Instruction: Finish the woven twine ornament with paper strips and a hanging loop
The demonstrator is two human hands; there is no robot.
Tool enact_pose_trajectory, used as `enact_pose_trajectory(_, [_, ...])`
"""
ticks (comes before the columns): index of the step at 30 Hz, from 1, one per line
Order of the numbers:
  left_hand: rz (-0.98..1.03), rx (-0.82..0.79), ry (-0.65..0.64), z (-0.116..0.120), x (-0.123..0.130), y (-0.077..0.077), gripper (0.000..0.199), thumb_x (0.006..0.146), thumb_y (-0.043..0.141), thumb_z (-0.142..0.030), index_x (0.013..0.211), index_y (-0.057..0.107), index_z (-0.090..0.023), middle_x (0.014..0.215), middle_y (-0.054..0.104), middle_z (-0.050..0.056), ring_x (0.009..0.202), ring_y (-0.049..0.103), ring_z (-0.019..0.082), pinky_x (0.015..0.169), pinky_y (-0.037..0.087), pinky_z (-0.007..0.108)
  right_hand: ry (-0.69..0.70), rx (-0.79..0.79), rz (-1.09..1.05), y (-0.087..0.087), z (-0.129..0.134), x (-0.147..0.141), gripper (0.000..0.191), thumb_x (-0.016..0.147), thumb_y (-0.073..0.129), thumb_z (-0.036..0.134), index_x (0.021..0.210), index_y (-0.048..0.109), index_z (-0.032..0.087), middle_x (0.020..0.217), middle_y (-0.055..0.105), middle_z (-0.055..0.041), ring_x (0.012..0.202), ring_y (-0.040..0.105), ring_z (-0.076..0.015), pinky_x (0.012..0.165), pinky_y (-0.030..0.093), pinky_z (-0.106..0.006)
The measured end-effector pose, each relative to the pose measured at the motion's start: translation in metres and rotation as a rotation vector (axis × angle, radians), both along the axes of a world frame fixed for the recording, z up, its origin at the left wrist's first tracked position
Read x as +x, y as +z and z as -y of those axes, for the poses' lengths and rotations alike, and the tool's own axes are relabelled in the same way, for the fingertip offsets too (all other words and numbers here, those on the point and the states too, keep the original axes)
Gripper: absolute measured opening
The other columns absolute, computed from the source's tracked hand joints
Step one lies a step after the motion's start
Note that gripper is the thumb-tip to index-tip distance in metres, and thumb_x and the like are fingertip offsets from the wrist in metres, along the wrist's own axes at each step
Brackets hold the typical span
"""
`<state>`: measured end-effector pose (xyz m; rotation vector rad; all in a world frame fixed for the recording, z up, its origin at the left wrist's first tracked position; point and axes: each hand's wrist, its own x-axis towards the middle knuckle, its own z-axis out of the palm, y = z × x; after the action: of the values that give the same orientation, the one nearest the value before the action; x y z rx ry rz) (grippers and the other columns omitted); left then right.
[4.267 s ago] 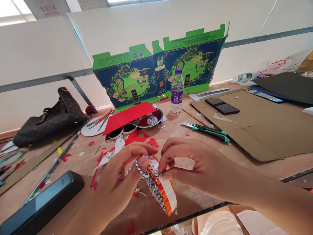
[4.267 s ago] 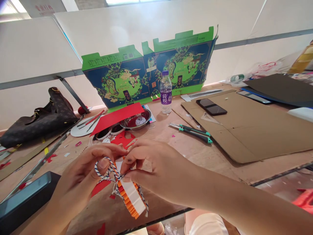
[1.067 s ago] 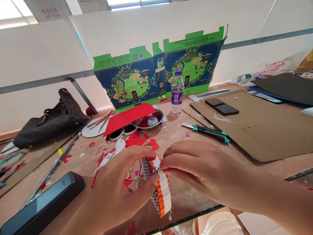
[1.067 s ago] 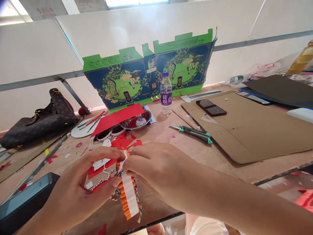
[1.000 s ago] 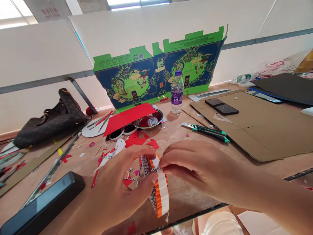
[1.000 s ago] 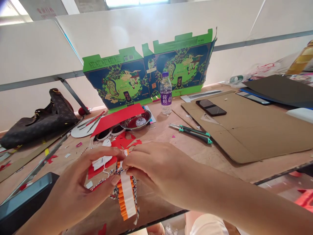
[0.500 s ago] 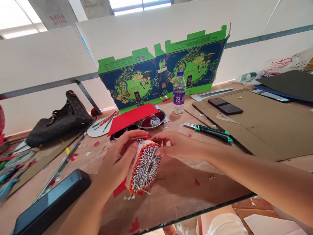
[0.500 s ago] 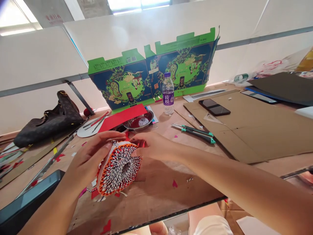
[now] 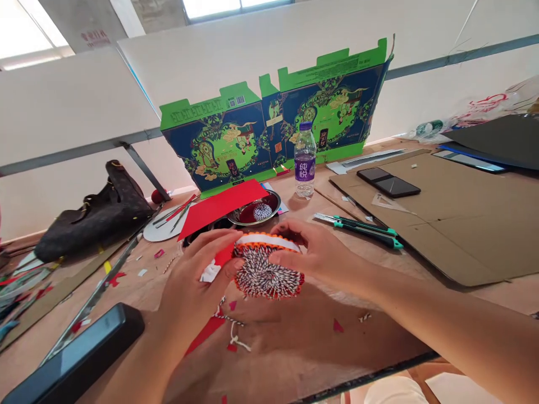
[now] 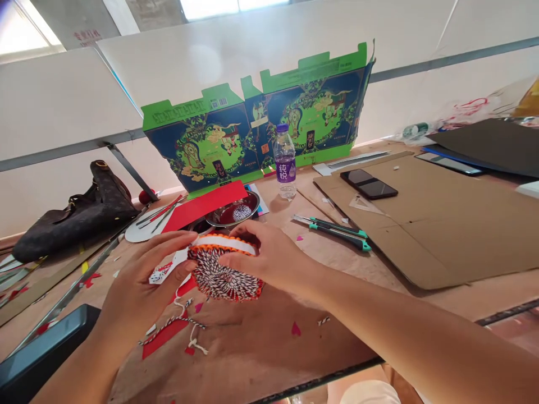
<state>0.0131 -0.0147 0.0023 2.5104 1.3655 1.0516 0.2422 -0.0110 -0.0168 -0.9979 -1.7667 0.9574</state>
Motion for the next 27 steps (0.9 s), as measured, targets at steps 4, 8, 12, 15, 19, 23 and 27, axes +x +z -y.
enact_pose_trajectory(4, [0.153, -0.219, 0.023, -0.006, 0.003, -0.003, 0.041, 0.086, 0.06, -0.044, 0.124, 0.055, -0.029, 0.122, 0.062, 0.004, 0.107, 0.062, 0.021, 0.098, 0.047, 0.039, 0.062, -0.208, -0.206, -0.013, -0.009, -0.002, 0.038, 0.081, 0.067, 0.049, 0.1, 0.062, 0.016, 0.096, 0.066, -0.004, 0.083, 0.06, -0.0165, 0.068, 0.044, -0.027])
enact_pose_trajectory(8, [0.243, -0.327, 0.058, -0.008, 0.006, -0.003, 0.042, 0.084, 0.061, -0.049, 0.117, 0.059, -0.024, 0.117, 0.066, 0.007, 0.105, 0.063, 0.024, 0.095, 0.049, 0.041, 0.083, -0.348, -0.332, -0.026, -0.013, -0.007, 0.04, 0.081, 0.066, 0.053, 0.097, 0.061, 0.016, 0.094, 0.066, -0.0042, 0.081, 0.06, -0.0162, 0.07, 0.045, -0.028])
enact_pose_trajectory(12, [0.31, -0.388, 0.068, -0.01, 0.007, -0.004, 0.044, 0.08, 0.064, -0.051, 0.112, 0.062, -0.02, 0.11, 0.068, 0.008, 0.097, 0.065, 0.022, 0.088, 0.053, 0.037, 0.087, -0.35, -0.36, -0.026, -0.011, -0.011, 0.037, 0.082, 0.066, 0.048, 0.097, 0.059, 0.015, 0.094, 0.064, -0.0042, 0.082, 0.059, -0.0156, 0.073, 0.044, -0.029])
enact_pose_trajectory(15, [0.322, -0.425, 0.05, -0.012, 0.007, -0.005, 0.048, 0.078, 0.066, -0.053, 0.112, 0.062, -0.02, 0.108, 0.07, 0.008, 0.093, 0.066, 0.022, 0.084, 0.054, 0.035, 0.04, -0.218, -0.281, -0.017, -0.004, -0.012, 0.036, 0.08, 0.07, 0.043, 0.099, 0.058, 0.016, 0.095, 0.063, -0.0024, 0.084, 0.058, -0.0157, 0.072, 0.044, -0.028])
enact_pose_trajectory(19, [0.34, -0.44, 0.07, -0.01, 0.005, -0.003, 0.052, 0.073, 0.07, -0.053, 0.113, 0.062, -0.022, 0.108, 0.07, 0.007, 0.095, 0.067, 0.023, 0.083, 0.055, 0.035, -0.036, 0.042, -0.037, -0.005, 0.008, -0.007, 0.035, 0.075, 0.076, 0.033, 0.1, 0.057, 0.018, 0.095, 0.062, -0.0007, 0.082, 0.057, -0.0156, 0.07, 0.044, -0.027])
enact_pose_trajectory(23, [0.301, -0.376, 0.084, 0.002, 0.005, 0.002, 0.042, 0.075, 0.07, -0.049, 0.11, 0.062, -0.028, 0.115, 0.066, 0.004, 0.094, 0.068, 0.021, 0.071, 0.058, 0.028, -0.021, 0.486, 0.065, -0.007, 0.011, 0.001, 0.044, 0.082, 0.072, 0.025, 0.12, 0.053, 0.017, 0.114, 0.059, -0.0078, 0.105, 0.055, -0.0191, 0.09, 0.043, -0.031])
enact_pose_trajectory(27, [0.07, -0.198, 0.03, 0.014, 0.009, 0.004, 0.029, 0.081, 0.065, -0.036, 0.11, 0.06, -0.033, 0.112, 0.066, -0.001, 0.092, 0.067, 0.018, 0.076, 0.056, 0.031, 0.07, 0.723, 0.111, -0.008, 0.013, 0.004, 0.046, 0.089, 0.064, 0.021, 0.133, 0.051, 0.017, 0.118, 0.055, -0.0121, 0.109, 0.053, -0.019, 0.093, 0.044, -0.032])
